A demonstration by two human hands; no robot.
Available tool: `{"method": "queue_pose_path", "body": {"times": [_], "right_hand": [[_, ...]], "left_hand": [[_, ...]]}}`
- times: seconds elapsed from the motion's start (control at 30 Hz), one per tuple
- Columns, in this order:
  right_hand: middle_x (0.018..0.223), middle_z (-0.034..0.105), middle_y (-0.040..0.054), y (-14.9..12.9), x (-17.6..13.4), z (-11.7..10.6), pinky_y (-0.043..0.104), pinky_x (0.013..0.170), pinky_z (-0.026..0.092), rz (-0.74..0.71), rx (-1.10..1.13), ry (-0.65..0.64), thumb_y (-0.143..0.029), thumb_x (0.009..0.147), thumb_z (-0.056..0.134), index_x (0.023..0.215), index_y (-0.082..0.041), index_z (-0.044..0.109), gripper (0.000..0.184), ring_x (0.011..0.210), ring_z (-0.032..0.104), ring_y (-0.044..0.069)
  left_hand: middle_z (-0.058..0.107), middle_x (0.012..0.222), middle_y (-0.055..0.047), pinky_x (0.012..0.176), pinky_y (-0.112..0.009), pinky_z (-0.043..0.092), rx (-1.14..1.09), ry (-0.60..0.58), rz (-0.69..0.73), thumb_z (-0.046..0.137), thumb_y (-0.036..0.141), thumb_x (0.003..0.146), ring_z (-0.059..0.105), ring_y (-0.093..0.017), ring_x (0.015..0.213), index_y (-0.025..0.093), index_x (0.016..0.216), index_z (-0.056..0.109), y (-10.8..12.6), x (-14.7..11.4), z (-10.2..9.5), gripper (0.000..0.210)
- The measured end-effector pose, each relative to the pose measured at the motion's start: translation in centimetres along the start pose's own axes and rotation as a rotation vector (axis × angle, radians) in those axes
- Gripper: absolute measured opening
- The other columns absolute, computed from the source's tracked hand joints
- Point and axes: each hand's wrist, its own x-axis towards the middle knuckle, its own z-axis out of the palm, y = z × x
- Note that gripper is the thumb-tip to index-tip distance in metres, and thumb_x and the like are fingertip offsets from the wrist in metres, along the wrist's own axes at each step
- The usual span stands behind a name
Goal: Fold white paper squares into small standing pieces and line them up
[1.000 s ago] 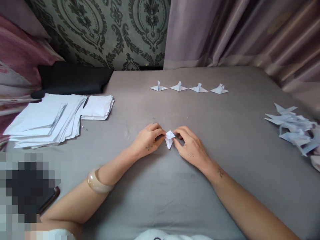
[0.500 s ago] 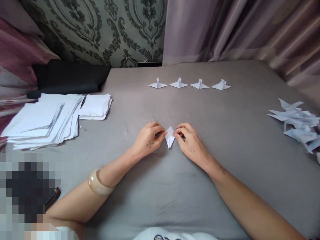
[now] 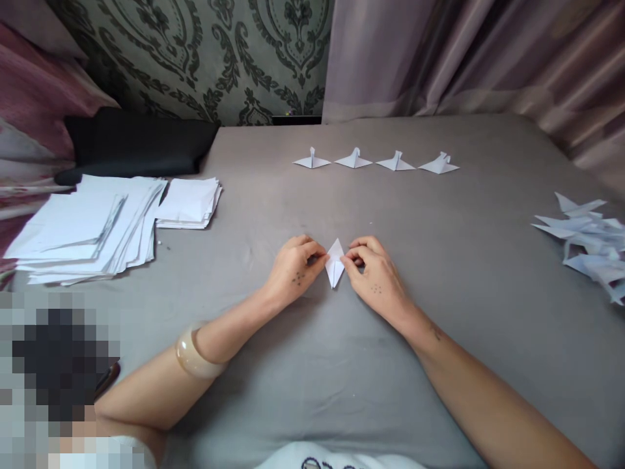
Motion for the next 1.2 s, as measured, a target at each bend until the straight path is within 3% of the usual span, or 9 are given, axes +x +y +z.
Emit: {"method": "queue_pose_path", "body": {"times": [0.23, 0.47, 0.57, 0.73, 0.9, 1.03, 1.2], "right_hand": [[0.102, 0.057, 0.0045, -0.2, 0.1, 0.0, 0.029, 0.070, 0.048, 0.056, 0.032, 0.004, -0.023, 0.082, 0.058, 0.071, -0.018, 0.060, 0.012, 0.065, 0.057, 0.010], [0.102, 0.056, 0.0045, -0.1, 0.5, -0.3, 0.029, 0.069, 0.048, 0.107, 0.079, -0.001, -0.024, 0.080, 0.061, 0.072, -0.018, 0.060, 0.010, 0.063, 0.056, 0.009], [0.096, 0.057, 0.0031, 0.3, 0.7, -0.6, 0.027, 0.068, 0.047, 0.100, 0.112, -0.010, -0.021, 0.078, 0.062, 0.078, -0.019, 0.060, 0.003, 0.065, 0.055, 0.010], [0.090, 0.058, 0.0016, 1.0, 0.4, -0.2, 0.027, 0.070, 0.047, -0.033, 0.112, -0.001, -0.019, 0.082, 0.059, 0.083, -0.021, 0.060, 0.003, 0.070, 0.055, 0.012], [0.101, 0.063, 0.0050, 0.4, -0.4, 0.0, 0.031, 0.086, 0.044, -0.281, -0.058, -0.026, -0.014, 0.091, 0.043, 0.099, -0.022, 0.064, 0.024, 0.098, 0.054, 0.018], [0.106, 0.064, 0.0063, -0.8, -1.4, -0.5, 0.033, 0.085, 0.044, -0.324, -0.287, -0.090, -0.013, 0.092, 0.039, 0.109, -0.024, 0.066, 0.033, 0.098, 0.053, 0.020], [0.114, 0.063, 0.0069, -1.3, -2.6, -0.7, 0.035, 0.088, 0.043, -0.355, -0.427, -0.095, -0.009, 0.090, 0.038, 0.120, -0.024, 0.062, 0.041, 0.102, 0.052, 0.022]], "left_hand": [[0.056, 0.082, -0.004, 0.071, -0.028, 0.042, -0.050, 0.011, -0.036, 0.059, 0.022, 0.083, 0.052, -0.016, 0.079, 0.016, 0.078, 0.065, 0.0, 0.0, 0.1, 0.009], [0.054, 0.089, -0.005, 0.078, -0.033, 0.042, -0.061, -0.013, -0.070, 0.059, 0.021, 0.082, 0.050, -0.018, 0.086, 0.017, 0.078, 0.063, -0.1, 0.1, 0.0, 0.007], [0.055, 0.090, -0.005, 0.077, -0.033, 0.041, -0.053, 0.019, -0.044, 0.059, 0.019, 0.081, 0.049, -0.018, 0.083, 0.017, 0.087, 0.058, -0.2, 0.1, 0.1, 0.006], [0.059, 0.092, -0.005, 0.078, -0.032, 0.039, 0.069, 0.035, 0.078, 0.052, 0.018, 0.086, 0.050, -0.018, 0.086, 0.019, 0.091, 0.058, -0.3, -0.2, 0.8, 0.008], [0.062, 0.101, -0.009, 0.075, -0.034, 0.036, 0.403, -0.003, 0.268, 0.037, 0.018, 0.094, 0.049, -0.021, 0.090, 0.017, 0.099, 0.062, 0.3, -0.9, 0.9, 0.025], [0.061, 0.097, -0.011, 0.075, -0.036, 0.035, 0.604, -0.089, 0.379, 0.037, 0.015, 0.093, 0.049, -0.024, 0.089, 0.013, 0.106, 0.062, 0.8, -1.8, 0.5, 0.028], [0.060, 0.102, -0.013, 0.078, -0.037, 0.037, 0.667, -0.136, 0.368, 0.038, 0.012, 0.091, 0.050, -0.025, 0.093, 0.012, 0.109, 0.061, 1.4, -2.6, 0.3, 0.030]]}}
